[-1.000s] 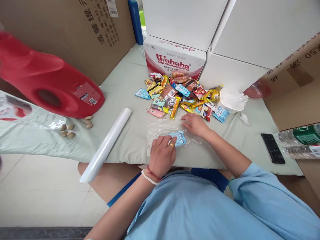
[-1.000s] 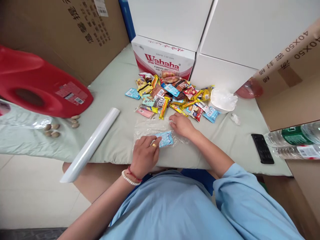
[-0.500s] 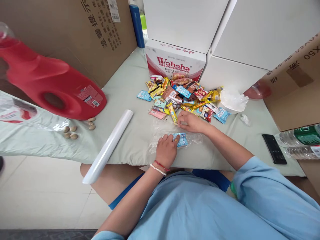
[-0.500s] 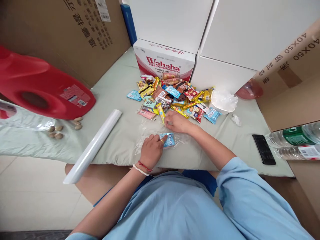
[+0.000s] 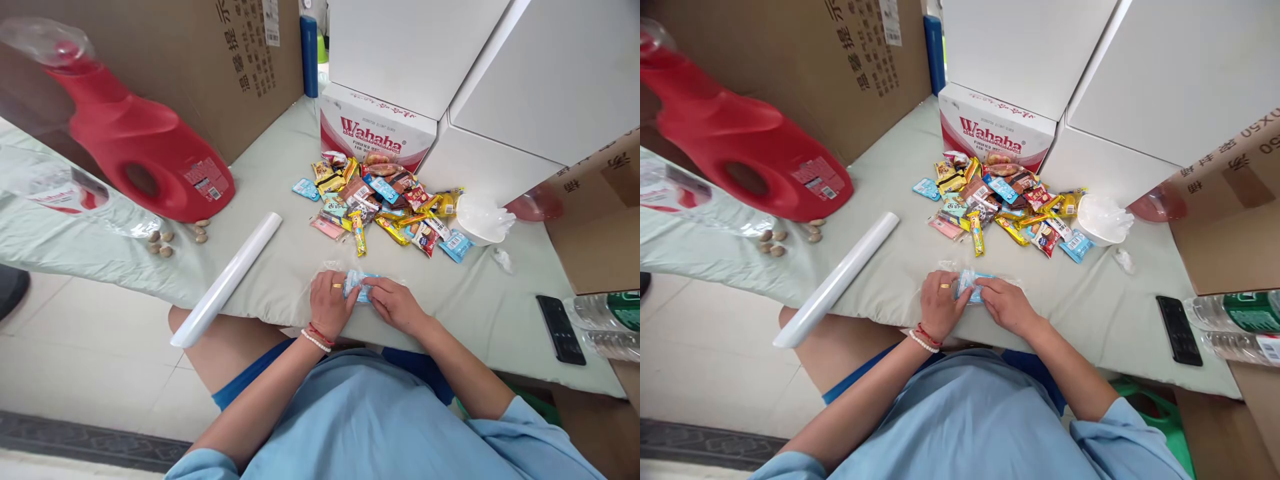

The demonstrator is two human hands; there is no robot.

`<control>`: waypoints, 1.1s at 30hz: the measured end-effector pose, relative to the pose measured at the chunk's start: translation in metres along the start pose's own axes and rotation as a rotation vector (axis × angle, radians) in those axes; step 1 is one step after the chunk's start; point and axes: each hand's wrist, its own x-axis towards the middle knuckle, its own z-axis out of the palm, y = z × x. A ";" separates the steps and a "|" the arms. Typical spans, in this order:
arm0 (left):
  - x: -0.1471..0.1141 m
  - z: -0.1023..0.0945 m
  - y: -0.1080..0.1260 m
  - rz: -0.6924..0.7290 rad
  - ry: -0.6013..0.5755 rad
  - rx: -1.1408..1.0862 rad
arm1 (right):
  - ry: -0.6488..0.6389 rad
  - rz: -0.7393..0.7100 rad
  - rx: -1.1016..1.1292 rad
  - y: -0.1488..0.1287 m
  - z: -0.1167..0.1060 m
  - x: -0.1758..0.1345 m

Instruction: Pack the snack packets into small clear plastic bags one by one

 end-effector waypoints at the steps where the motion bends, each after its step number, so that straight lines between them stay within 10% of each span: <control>1: 0.001 -0.001 0.001 0.008 0.055 0.014 | -0.023 -0.015 -0.027 -0.001 0.000 0.000; 8: 0.022 -0.015 0.006 0.383 -0.046 0.072 | -0.143 -0.073 -0.172 -0.001 -0.005 0.006; 17: 0.012 -0.013 -0.010 0.406 -0.127 0.010 | -0.091 0.337 -0.183 0.001 -0.028 -0.013; 22: 0.006 -0.009 -0.012 0.502 -0.125 -0.002 | -0.090 0.305 -0.223 -0.005 -0.039 -0.034; 28: 0.005 -0.007 -0.012 0.440 -0.224 -0.019 | -0.403 0.192 0.153 -0.014 -0.068 -0.068; 33: 0.006 -0.009 -0.010 0.456 -0.227 -0.015 | 0.053 0.197 0.165 -0.020 -0.078 -0.024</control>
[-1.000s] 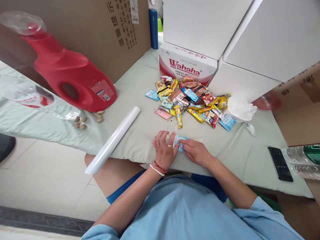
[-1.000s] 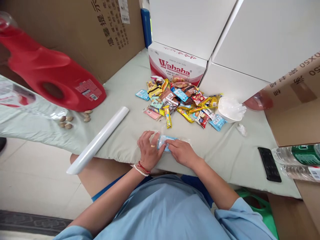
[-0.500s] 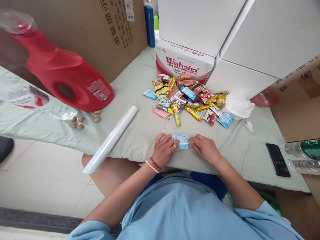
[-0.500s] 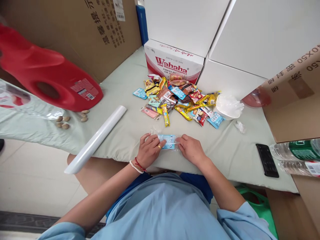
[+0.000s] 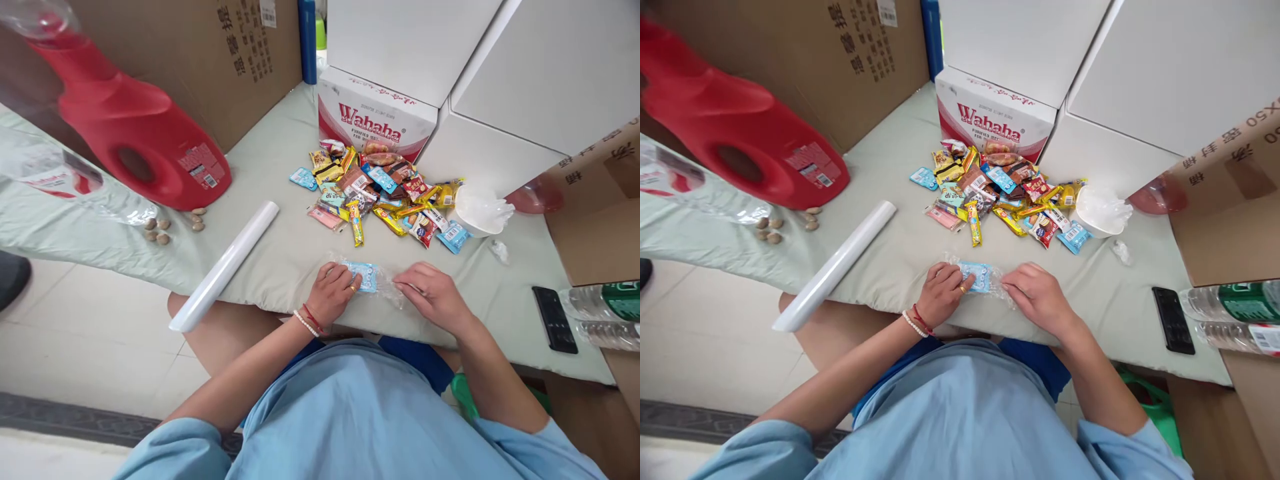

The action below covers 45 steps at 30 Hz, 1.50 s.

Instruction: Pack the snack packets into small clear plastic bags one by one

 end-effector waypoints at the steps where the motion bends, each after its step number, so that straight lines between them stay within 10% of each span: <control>1: 0.000 -0.001 0.000 0.006 -0.004 0.010 | 0.032 -0.041 -0.012 -0.002 0.008 0.013; 9: -0.022 -0.026 -0.021 -0.019 -0.069 0.055 | -0.061 -0.001 0.008 0.017 0.097 0.042; 17: -0.075 -0.061 -0.050 -0.340 -0.134 -0.031 | -0.069 -0.036 0.049 0.027 0.099 0.031; 21: -0.051 -0.052 -0.055 -0.674 0.030 -0.113 | -0.063 -0.019 0.155 0.028 0.095 0.034; 25: -0.003 -0.033 -0.054 -0.836 -0.046 -0.170 | -0.054 -0.010 0.185 0.029 0.096 0.033; 31: 0.005 -0.037 -0.047 -0.612 -0.329 -0.277 | -0.032 0.001 0.188 0.028 0.100 0.032; 38: -0.009 -0.075 -0.038 -0.970 -0.192 -0.908 | -0.042 -0.015 0.141 0.029 0.100 0.032; 45: 0.036 -0.043 0.005 -0.897 -0.160 -1.037 | -0.022 -0.001 0.097 0.016 0.095 0.029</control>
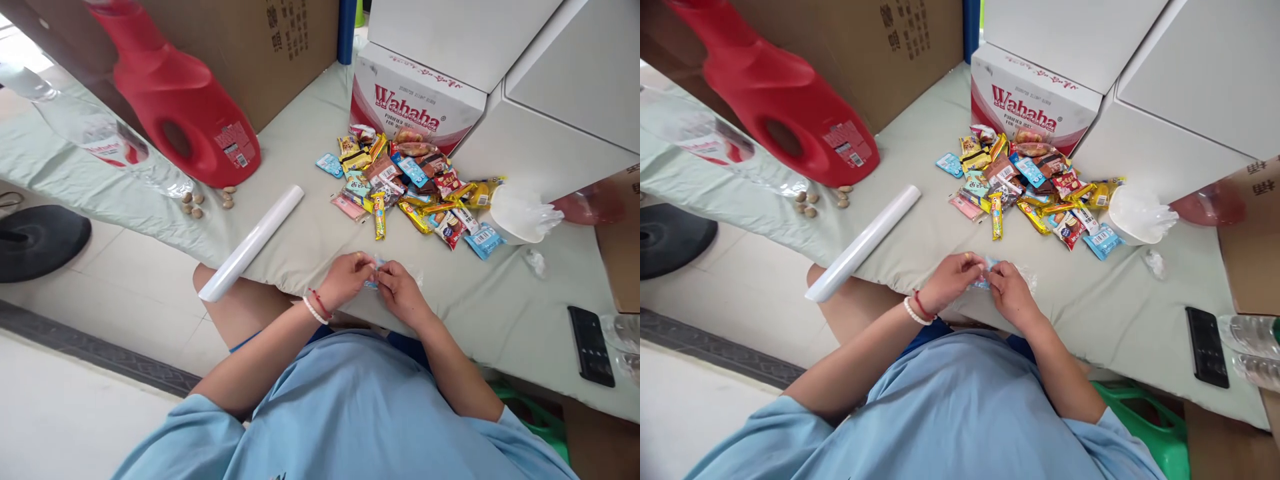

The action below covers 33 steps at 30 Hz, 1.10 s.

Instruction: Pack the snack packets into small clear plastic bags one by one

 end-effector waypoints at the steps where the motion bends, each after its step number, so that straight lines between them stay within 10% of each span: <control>1: 0.001 0.008 -0.002 0.052 -0.018 0.111 | 0.010 0.005 0.057 0.000 -0.004 -0.003; 5: -0.004 0.025 -0.014 0.272 -0.060 0.538 | 0.148 0.195 0.371 0.010 -0.029 -0.016; 9: -0.012 0.033 -0.018 0.355 -0.075 0.932 | 0.408 0.490 0.126 0.029 -0.047 -0.018; 17: -0.030 0.041 -0.022 0.509 -0.004 1.213 | 0.146 0.498 -0.124 0.031 -0.046 -0.042; 22: -0.035 0.042 -0.025 0.548 0.020 1.227 | 0.153 0.571 0.098 0.001 -0.055 -0.023; 29: -0.034 0.028 -0.024 0.537 -0.068 0.926 | 0.026 0.419 -0.040 -0.024 -0.013 0.049; 33: -0.038 -0.003 -0.036 0.440 0.159 0.669 | -0.043 0.380 -0.137 -0.018 -0.002 0.054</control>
